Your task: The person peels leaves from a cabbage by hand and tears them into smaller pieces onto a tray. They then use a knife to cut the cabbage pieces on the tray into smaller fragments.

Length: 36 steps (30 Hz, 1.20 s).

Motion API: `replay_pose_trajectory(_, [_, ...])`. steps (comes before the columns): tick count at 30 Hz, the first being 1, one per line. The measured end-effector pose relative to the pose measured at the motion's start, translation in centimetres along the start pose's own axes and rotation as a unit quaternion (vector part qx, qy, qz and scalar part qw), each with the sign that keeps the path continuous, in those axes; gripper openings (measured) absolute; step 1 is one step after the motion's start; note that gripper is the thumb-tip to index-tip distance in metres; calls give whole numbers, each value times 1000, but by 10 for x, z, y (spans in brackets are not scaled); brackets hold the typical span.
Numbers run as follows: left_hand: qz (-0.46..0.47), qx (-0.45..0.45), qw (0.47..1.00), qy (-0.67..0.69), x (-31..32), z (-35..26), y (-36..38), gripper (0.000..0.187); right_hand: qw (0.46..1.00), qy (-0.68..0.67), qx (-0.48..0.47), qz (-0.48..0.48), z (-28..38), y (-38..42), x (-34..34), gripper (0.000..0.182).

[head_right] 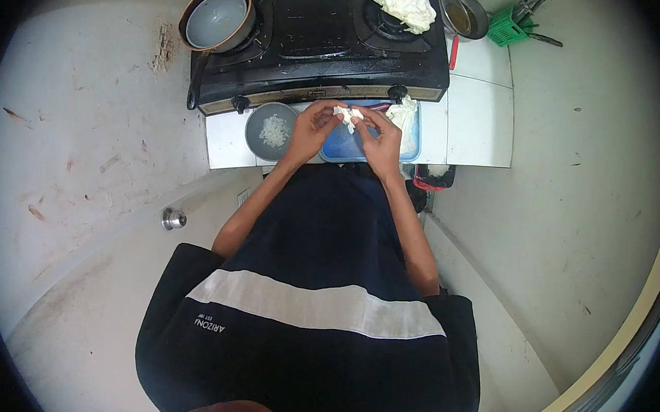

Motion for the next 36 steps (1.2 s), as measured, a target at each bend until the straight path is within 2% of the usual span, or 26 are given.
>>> replay_pose_trajectory(1, [-4, 16, 1000, 4, 0, -2, -1, 23, 1000, 1, -1, 0, 1, 0, -1, 26])
replay_pose_trajectory(3, [4, 18, 1000, -3, 0, -3, -1, 23, 995, -85, 47, 15, 1, -1, -1, 28])
replay_pose_trajectory(7, [7, 30, 999, 11, 1, -7, 0, 24, 998, -66, 0, -4, 6, -1, 4, 30])
replay_pose_trajectory(9, [-3, 19, 999, 29, 1, -8, 0, 26, 998, -51, 16, 32, 5, 1, 11, 30])
replay_pose_trajectory(11, [-11, 8, 999, 47, 0, -9, 0, 28, 998, -66, 16, 18, -3, 0, 16, 29])
replay_pose_trajectory(13, [-22, -30, 999, 4, -4, -4, 1, 30, 993, -115, 40, 9, -7, 0, 18, 30])
replay_pose_trajectory(16, [-1, 0, 1000, -3, -2, -7, -3, 33, 991, -124, 58, 10, -11, 0, 20, 31])
replay_pose_trajectory(23, [-15, -29, 999, 21, -6, 6, -1, 28, 990, -110, 91, 6, -15, 1, 23, 29])
replay_pose_trajectory(26, [-24, -1, 1000, 17, -9, 4, -2, 27, 992, -110, 70, -2, -18, 0, 23, 28])
replay_pose_trajectory(28, [-8, 7, 1000, -6, -9, 2, -1, 29, 997, -67, -3, -28, -14, -3, 23, 27])
replay_pose_trajectory(32, [21, -1, 997, -68, -9, 1, -2, 28, 999, -22, -10, -44, -8, 0, 21, 27])
replay_pose_trajectory(34, [-10, 8, 1000, -20, -11, 9, -2, 29, 994, -64, 83, -17, -11, 2, 23, 27])
replay_pose_trajectory(36, [-20, -1, 1000, -3, -14, 16, -1, 30, 996, -68, 54, -23, -13, -2, 24, 28])
Point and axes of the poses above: each hand's wrist, its own y-axis away from the middle knuckle, its own x-axis out of the palm, z = x × y, the point moved 5 cm from there along -y, towards the middle knuckle, and after that the axes turned 13 degrees about x, right-handed, at the moved point
